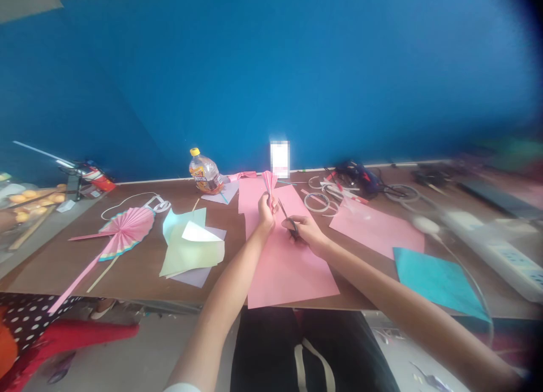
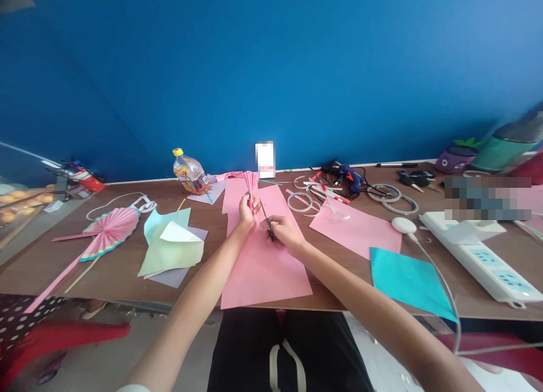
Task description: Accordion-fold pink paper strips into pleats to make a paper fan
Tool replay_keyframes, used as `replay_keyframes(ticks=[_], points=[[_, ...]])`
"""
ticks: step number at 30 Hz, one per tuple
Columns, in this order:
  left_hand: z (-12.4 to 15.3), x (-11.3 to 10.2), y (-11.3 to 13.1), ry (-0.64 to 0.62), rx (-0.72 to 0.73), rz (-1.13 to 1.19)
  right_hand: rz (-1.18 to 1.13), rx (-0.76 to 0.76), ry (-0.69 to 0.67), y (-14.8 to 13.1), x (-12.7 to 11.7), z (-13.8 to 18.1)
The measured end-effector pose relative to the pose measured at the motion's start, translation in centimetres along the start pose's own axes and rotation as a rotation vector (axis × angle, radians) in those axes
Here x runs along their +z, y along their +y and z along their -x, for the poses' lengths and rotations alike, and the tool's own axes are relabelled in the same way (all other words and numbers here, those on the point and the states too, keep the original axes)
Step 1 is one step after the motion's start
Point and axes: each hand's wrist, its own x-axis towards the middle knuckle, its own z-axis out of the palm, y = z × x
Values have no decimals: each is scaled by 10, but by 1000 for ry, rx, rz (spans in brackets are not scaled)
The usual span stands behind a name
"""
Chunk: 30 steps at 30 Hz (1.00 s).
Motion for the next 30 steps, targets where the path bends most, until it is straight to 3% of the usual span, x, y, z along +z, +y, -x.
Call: replay_keyframes(ticks=[13, 19, 22, 26, 30], points=[[-3, -4, -2, 40, 7, -34, 41, -133, 88, 0, 5, 5], [-6, -6, -2, 44, -9, -11, -42, -164, 117, 5, 4, 1], [-6, -5, 0, 42, -29, -11, -150, -214, 214, -1, -10, -8], [-6, -6, 0, 22, -53, 18, -449, -306, 381, -15, -50, -17], [-8, -7, -1, 65, -81, 19, -456, -327, 301, -19, -74, -19]])
